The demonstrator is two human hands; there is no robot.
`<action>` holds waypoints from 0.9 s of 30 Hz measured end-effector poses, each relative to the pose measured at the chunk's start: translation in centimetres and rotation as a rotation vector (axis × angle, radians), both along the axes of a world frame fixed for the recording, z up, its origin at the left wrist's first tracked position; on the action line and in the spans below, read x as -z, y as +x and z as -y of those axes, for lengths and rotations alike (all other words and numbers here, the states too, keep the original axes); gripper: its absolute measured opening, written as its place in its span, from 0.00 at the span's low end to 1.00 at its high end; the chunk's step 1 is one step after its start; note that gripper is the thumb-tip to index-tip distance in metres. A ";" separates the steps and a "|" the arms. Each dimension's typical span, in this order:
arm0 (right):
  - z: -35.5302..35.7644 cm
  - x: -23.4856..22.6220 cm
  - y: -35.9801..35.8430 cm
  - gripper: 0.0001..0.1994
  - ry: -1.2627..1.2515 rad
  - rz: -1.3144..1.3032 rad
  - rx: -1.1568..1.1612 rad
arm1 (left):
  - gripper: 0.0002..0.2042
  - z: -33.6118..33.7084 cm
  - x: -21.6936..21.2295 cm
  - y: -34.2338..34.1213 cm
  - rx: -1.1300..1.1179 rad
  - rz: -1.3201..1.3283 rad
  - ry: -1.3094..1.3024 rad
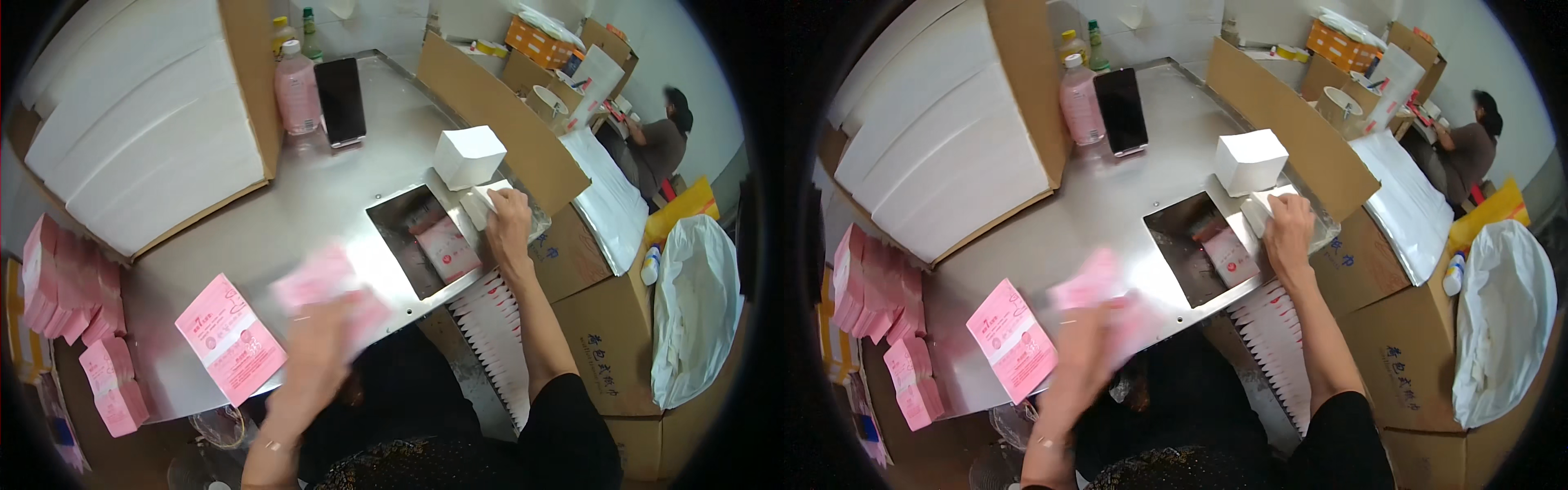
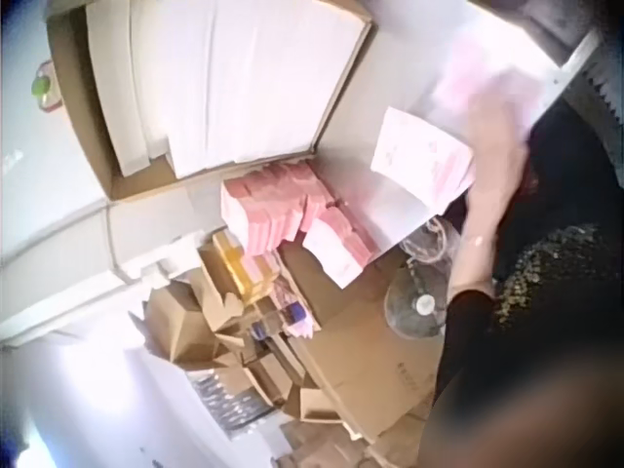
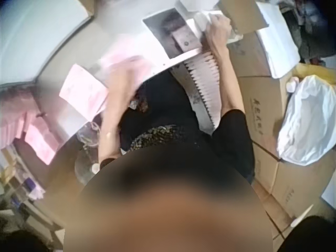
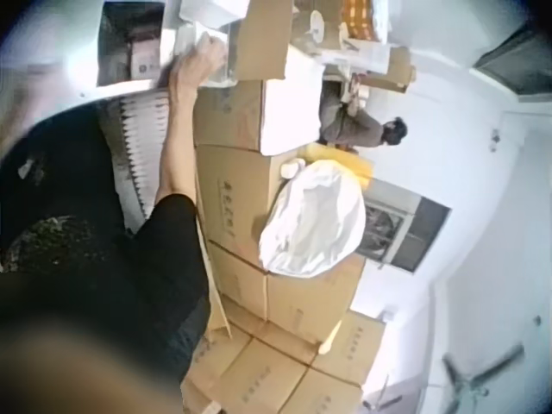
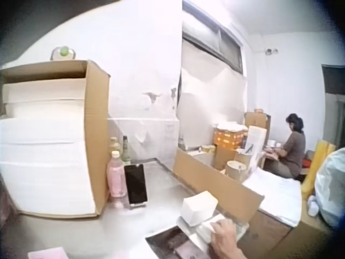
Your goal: Organizing, inserting, and packaging stacks of tissue paper packets into cardboard containers and boxes.
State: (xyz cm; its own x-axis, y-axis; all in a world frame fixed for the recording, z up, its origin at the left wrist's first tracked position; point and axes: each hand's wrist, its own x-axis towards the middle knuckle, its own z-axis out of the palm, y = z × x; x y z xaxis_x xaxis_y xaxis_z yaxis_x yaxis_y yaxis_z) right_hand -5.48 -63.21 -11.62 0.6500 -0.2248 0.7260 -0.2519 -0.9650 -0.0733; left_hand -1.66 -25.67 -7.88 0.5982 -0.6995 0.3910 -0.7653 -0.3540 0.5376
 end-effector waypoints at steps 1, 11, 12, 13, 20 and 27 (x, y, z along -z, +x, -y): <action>-0.9 -0.1 0.0 0.17 0.042 0.001 -0.055 | 0.23 1.8 0.4 -0.7 0.092 0.027 0.082; -18.3 0.3 2.8 0.22 0.024 -0.340 -0.701 | 0.46 3.5 2.2 -0.1 -0.103 0.027 -0.057; -18.8 -0.2 4.5 0.19 0.024 -0.325 -0.698 | 0.46 3.5 2.4 0.2 -0.113 0.037 -0.058; -19.3 -0.3 4.4 0.22 0.029 -0.401 -0.688 | 0.45 3.3 3.0 0.4 -0.202 0.040 -0.098; -16.4 1.3 2.6 0.26 0.678 -0.274 -0.826 | 0.31 0.6 1.7 0.5 -0.211 -0.035 0.071; -17.7 0.0 2.4 0.19 0.378 -0.188 -0.914 | 0.30 0.5 4.3 2.1 -0.425 0.199 0.107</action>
State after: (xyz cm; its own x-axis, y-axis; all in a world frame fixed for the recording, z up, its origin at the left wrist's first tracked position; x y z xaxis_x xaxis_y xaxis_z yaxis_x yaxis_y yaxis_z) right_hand -3.05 -45.46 -11.62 0.7850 0.2228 0.5781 0.5344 -0.7156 -0.4498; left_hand 0.43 -26.18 -12.19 0.7605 -0.4521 0.4662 -0.6255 -0.7028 0.3388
